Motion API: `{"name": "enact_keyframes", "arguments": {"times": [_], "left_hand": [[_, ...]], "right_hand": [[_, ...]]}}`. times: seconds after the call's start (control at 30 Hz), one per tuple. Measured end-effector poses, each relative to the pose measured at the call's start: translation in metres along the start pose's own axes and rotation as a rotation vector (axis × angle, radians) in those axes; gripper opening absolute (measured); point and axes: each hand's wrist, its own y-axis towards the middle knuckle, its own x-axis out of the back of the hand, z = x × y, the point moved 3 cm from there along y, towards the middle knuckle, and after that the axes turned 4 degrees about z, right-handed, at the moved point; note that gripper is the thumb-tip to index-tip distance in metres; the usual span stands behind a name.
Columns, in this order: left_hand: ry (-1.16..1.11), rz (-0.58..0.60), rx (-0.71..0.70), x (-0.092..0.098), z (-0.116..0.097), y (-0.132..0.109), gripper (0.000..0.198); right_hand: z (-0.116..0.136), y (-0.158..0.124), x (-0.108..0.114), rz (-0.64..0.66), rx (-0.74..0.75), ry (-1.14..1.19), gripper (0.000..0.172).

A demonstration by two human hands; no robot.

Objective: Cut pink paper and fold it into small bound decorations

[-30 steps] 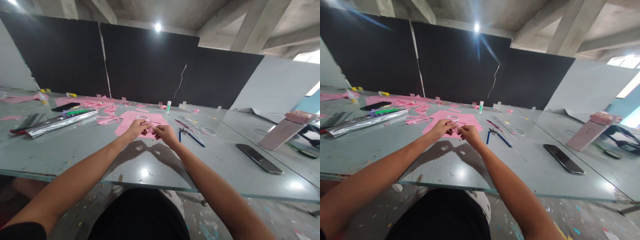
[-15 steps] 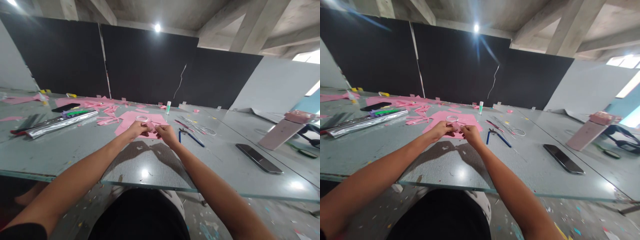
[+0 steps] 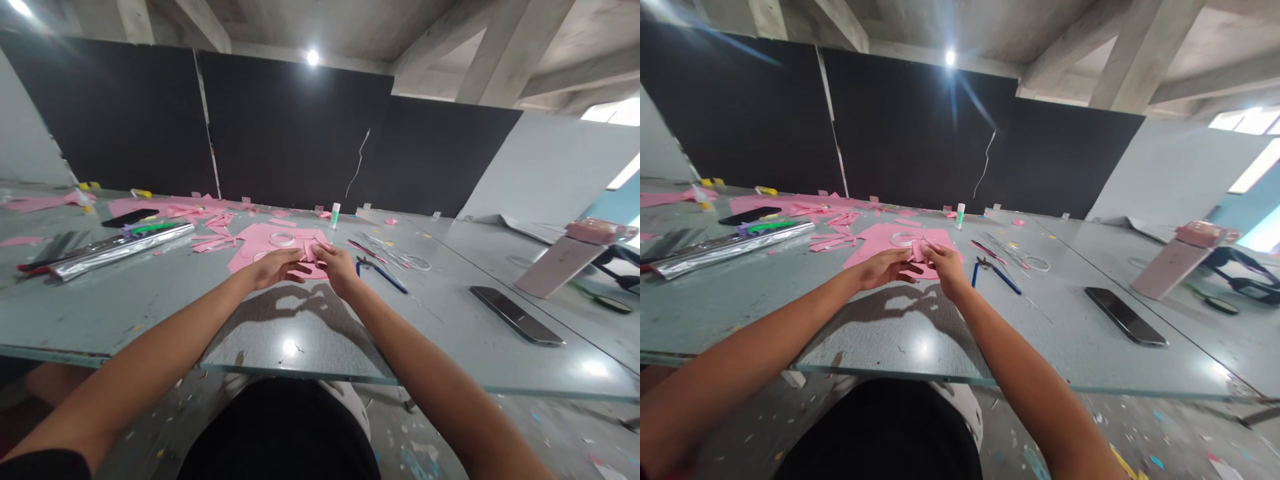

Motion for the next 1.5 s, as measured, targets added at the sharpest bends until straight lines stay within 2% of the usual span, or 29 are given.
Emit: {"name": "enact_keyframes", "arguments": {"times": [0.13, 0.3, 0.47, 0.63, 0.83, 1.03, 1.27, 1.5], "left_hand": [[-0.063, 0.141, 0.032, -0.002, 0.009, 0.003, 0.037], [-0.055, 0.197, 0.038, -0.001, 0.013, 0.004, 0.040], [-0.024, 0.248, 0.069, -0.006, 0.013, 0.003, 0.041], [-0.037, 0.236, 0.080, -0.007, 0.014, 0.002, 0.039], [-0.037, 0.197, 0.067, -0.007, 0.014, 0.002, 0.037], [-0.047, 0.187, 0.078, -0.007, 0.015, 0.002, 0.042], [-0.062, 0.160, 0.051, -0.004, 0.019, 0.004, 0.040], [-0.020, 0.072, 0.040, -0.004, 0.021, 0.004, 0.039]], "right_hand": [[-0.001, -0.003, -0.005, 0.043, -0.034, 0.091, 0.034], [0.007, -0.006, -0.006, 0.069, -0.114, 0.096, 0.038], [0.014, -0.004, -0.002, 0.089, -0.099, -0.006, 0.041], [0.015, -0.002, -0.001, 0.055, -0.041, -0.085, 0.044], [0.018, -0.003, -0.003, 0.041, -0.006, -0.054, 0.044], [0.020, -0.005, -0.004, 0.018, 0.035, -0.054, 0.040], [0.024, -0.006, -0.005, -0.005, 0.102, -0.164, 0.035], [0.025, -0.005, -0.007, -0.015, 0.120, -0.228, 0.036]]}}
